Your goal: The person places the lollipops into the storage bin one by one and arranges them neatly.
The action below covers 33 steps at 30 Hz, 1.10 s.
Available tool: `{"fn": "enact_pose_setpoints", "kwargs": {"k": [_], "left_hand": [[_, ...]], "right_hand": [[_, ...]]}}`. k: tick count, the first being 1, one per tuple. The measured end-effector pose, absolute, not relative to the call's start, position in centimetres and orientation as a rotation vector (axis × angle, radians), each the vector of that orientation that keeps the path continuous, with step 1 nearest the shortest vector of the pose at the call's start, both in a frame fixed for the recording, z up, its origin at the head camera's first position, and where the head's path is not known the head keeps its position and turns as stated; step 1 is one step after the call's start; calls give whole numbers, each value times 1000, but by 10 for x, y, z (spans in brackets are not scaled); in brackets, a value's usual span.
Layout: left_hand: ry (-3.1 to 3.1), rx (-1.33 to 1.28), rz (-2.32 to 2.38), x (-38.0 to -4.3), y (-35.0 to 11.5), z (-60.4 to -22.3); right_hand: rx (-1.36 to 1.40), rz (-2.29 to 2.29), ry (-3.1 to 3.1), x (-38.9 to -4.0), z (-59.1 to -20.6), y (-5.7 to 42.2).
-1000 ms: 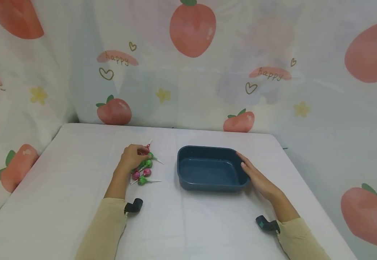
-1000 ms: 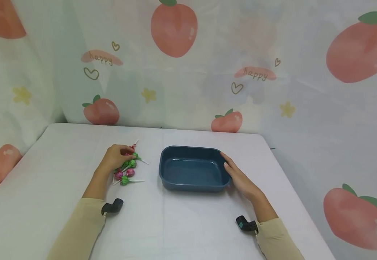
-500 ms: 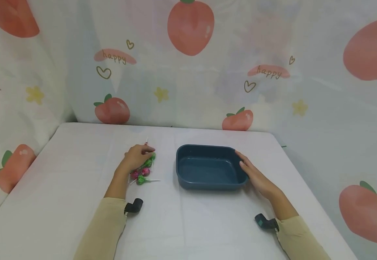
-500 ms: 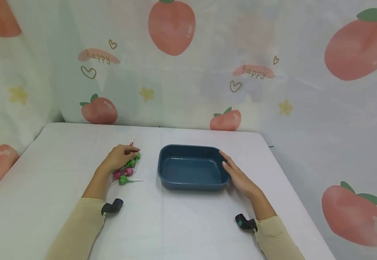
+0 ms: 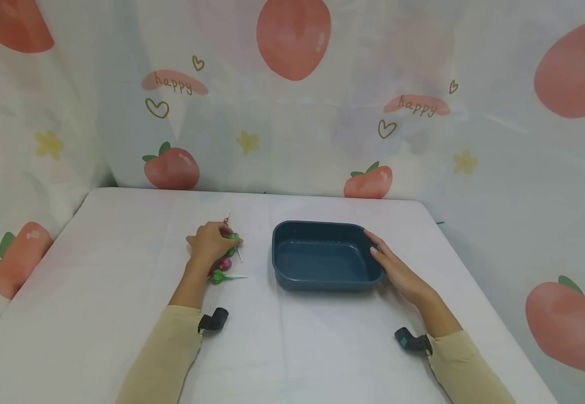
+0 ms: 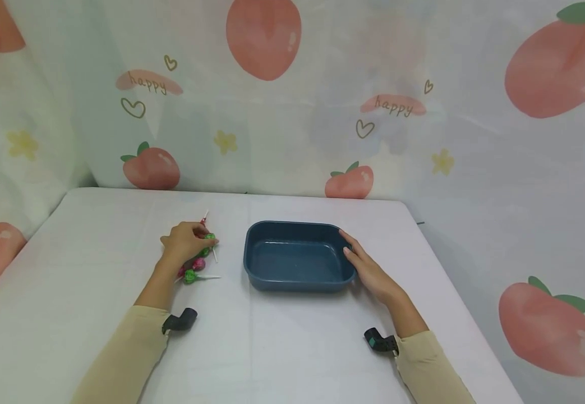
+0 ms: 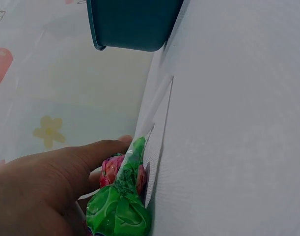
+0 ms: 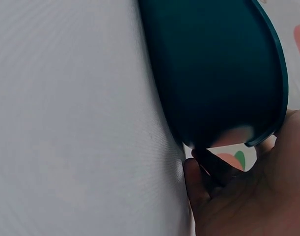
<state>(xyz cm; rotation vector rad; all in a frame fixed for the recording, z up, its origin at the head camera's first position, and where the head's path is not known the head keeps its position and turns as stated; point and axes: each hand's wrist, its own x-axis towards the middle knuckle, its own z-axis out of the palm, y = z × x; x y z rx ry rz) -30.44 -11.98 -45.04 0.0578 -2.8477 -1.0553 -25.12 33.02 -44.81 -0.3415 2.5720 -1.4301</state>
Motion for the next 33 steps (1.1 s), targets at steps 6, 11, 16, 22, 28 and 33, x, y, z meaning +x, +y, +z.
{"fn": "enact_pose_setpoints", "kwargs": {"k": [6, 11, 16, 22, 28, 33], "left_hand": [[-2814, 53, -1129, -303, -115, -447], [-2760, -5, -1190, -305, -112, -447], [-2712, -65, -1226, -305, -109, -445], [-2679, -180, -1302, -302, -107, -438], [-2665, -346, -1405, -300, -100, -428], [-2647, -459, -1419, -300, -93, -423]], "right_hand": [[-352, -1429, 2568, -250, -447, 331], [-352, -1431, 2570, -249, -447, 331], [-353, -1447, 2564, -251, -449, 332], [-354, -1454, 2559, -251, -450, 333], [-372, -1459, 2554, -250, -448, 333], [-361, -1453, 2556, -250, -447, 333]]}}
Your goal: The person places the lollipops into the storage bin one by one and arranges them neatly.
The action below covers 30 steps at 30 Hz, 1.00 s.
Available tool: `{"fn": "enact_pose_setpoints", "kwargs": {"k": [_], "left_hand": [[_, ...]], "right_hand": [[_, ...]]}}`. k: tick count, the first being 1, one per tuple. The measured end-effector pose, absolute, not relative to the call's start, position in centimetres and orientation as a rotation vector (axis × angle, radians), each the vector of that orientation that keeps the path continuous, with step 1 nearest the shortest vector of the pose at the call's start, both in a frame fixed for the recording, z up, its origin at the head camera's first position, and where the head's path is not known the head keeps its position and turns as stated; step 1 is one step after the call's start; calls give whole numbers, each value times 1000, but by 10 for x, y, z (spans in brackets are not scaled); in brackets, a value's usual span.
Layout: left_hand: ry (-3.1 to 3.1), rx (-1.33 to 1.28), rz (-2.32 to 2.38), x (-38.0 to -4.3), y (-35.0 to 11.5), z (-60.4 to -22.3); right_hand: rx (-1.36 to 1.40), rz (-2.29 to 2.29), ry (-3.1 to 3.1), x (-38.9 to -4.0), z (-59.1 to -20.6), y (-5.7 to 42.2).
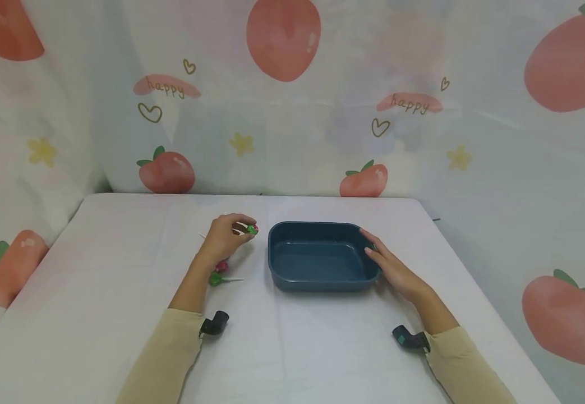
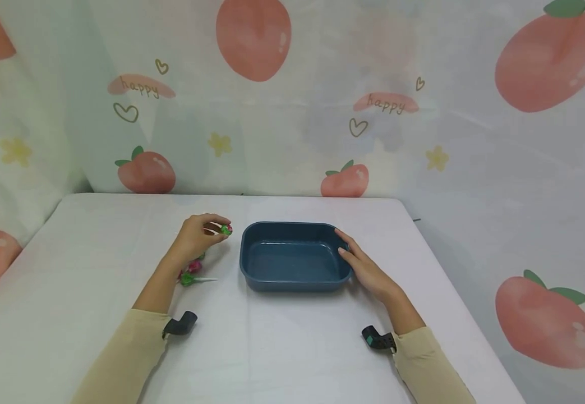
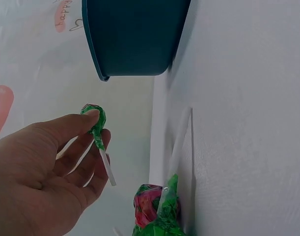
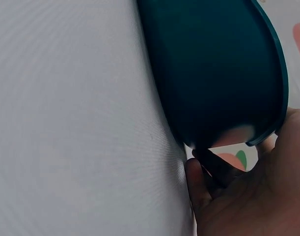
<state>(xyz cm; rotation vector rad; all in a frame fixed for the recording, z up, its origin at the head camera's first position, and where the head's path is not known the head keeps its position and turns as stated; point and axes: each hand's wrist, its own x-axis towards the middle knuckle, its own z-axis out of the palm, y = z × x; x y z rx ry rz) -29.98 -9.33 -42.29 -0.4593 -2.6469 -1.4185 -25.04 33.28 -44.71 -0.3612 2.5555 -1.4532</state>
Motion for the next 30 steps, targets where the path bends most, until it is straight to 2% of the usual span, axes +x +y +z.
{"fn": "enact_pose_setpoints", "kwargs": {"k": [19, 24, 30], "left_hand": [[-2623, -598, -1379, -302, -63, -396], [-2649, -604, -1396, -304, -50, -397], [-2621, -747, -1435, -310, -26, -407]], "right_hand": [[-353, -1501, 2529, -253, -445, 330], [-344, -1503, 2526, -254, -447, 329], [-300, -1494, 2543, -252, -448, 333]]}}
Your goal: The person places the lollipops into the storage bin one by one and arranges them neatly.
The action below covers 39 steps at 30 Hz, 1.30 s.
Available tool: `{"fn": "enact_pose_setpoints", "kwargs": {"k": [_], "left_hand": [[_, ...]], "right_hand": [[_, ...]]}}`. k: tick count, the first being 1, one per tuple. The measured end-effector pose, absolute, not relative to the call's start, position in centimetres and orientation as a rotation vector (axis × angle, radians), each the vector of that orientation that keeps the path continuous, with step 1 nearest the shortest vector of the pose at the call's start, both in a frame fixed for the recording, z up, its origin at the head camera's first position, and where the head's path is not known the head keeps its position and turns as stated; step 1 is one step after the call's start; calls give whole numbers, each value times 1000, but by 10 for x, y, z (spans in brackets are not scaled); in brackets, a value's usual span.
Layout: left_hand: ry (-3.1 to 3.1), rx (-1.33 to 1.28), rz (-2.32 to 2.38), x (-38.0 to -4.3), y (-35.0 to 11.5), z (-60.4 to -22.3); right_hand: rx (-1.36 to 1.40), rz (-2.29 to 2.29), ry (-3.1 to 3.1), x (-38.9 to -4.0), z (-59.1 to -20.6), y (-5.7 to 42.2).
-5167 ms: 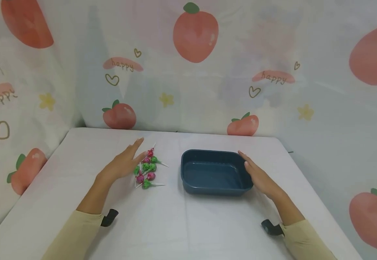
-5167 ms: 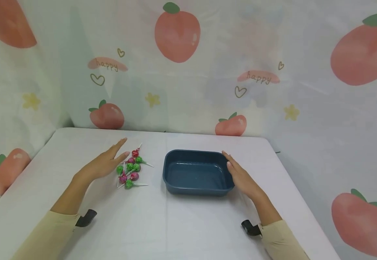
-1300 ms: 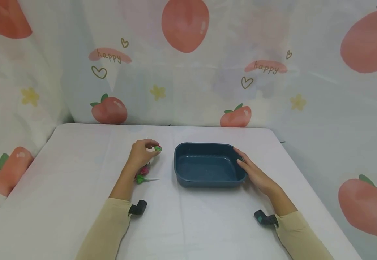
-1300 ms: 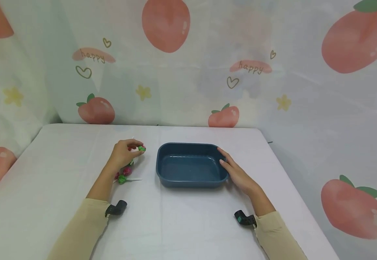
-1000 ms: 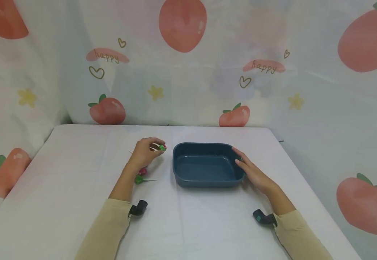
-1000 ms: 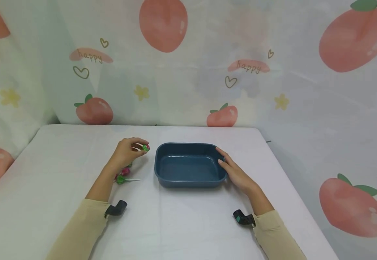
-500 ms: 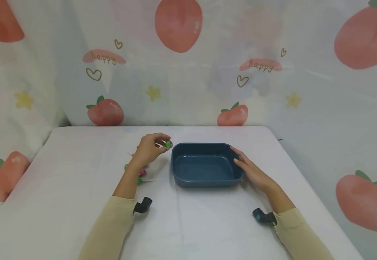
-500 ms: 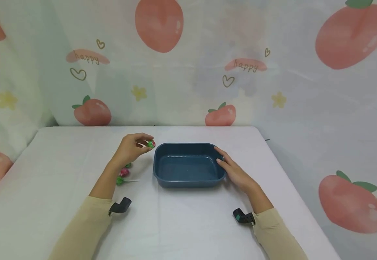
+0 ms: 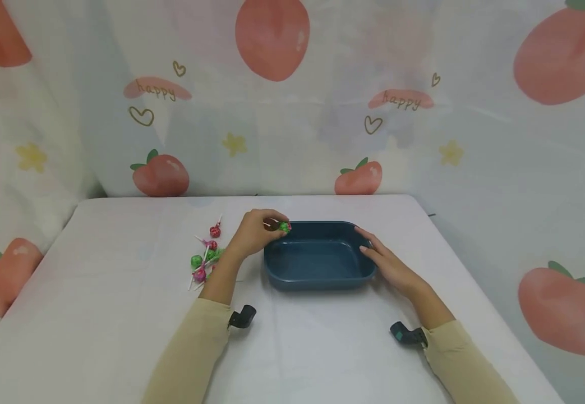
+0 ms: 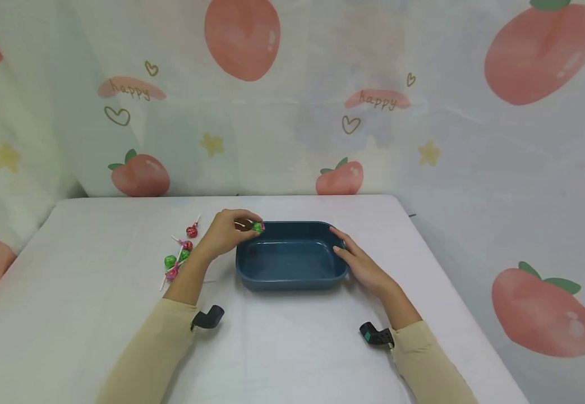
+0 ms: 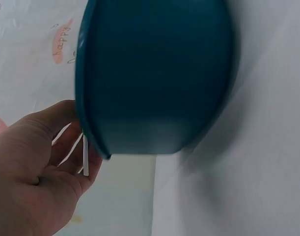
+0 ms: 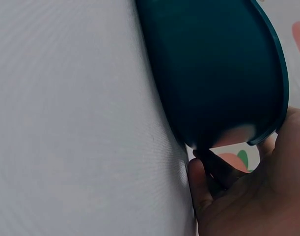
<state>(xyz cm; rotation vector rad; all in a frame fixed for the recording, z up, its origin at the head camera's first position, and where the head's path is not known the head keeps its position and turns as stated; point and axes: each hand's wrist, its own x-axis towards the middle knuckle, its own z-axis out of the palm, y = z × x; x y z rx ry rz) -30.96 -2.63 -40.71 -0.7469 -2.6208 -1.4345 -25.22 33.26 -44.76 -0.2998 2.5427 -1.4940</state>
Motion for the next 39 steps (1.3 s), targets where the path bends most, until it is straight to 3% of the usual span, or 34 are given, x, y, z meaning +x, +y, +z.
{"fn": "enact_pose_setpoints", "kwargs": {"k": [39], "left_hand": [[-2803, -1014, -1374, -332, 62, -420]], "right_hand": [[-321, -1482, 2538, -256, -448, 334]]}}
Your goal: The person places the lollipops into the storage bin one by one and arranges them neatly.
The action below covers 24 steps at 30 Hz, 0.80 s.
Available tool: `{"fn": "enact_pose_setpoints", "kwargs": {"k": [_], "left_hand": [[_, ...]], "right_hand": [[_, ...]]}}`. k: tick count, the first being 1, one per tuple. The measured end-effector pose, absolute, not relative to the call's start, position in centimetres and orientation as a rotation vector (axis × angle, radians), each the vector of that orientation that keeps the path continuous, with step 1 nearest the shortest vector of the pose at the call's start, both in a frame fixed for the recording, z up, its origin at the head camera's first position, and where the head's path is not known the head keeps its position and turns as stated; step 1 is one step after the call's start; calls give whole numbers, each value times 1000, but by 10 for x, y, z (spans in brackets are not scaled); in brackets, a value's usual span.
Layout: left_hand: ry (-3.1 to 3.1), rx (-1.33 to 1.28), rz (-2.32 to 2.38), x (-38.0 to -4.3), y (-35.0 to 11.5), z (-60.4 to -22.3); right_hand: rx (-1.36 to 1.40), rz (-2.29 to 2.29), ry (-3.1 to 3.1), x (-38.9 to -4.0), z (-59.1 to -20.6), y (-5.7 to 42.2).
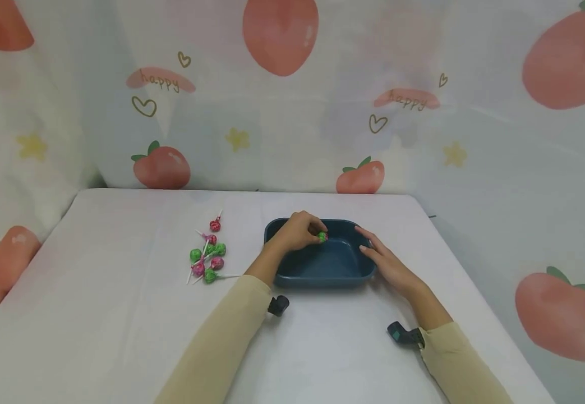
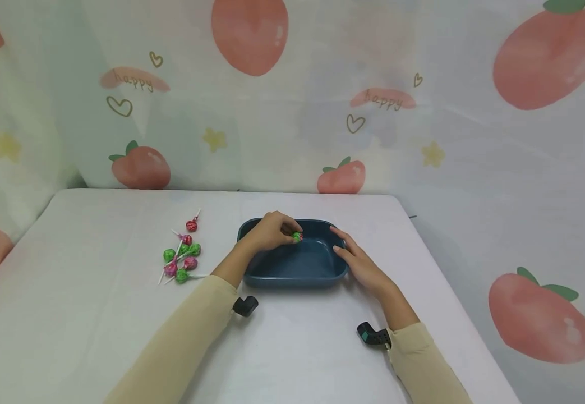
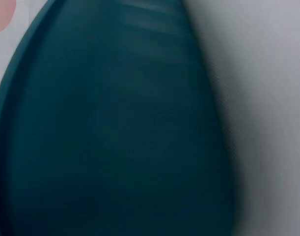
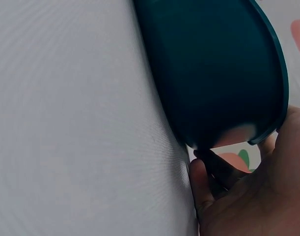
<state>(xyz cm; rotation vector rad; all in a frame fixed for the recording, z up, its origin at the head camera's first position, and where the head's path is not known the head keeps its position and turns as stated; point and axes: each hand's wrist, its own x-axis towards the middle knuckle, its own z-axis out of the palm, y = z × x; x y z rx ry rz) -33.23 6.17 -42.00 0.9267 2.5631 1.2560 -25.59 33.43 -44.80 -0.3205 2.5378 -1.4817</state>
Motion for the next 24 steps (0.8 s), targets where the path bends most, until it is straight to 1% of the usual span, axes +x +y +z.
{"fn": "enact_pose_setpoints", "kwargs": {"k": [9, 24], "left_hand": [[2579, 918, 1194, -330, 80, -422], [2610, 796, 1210, -333, 83, -433]], "right_hand": [[-285, -1498, 2521, -252, -455, 339], [-312, -1503, 2534, -256, -452, 338]]}}
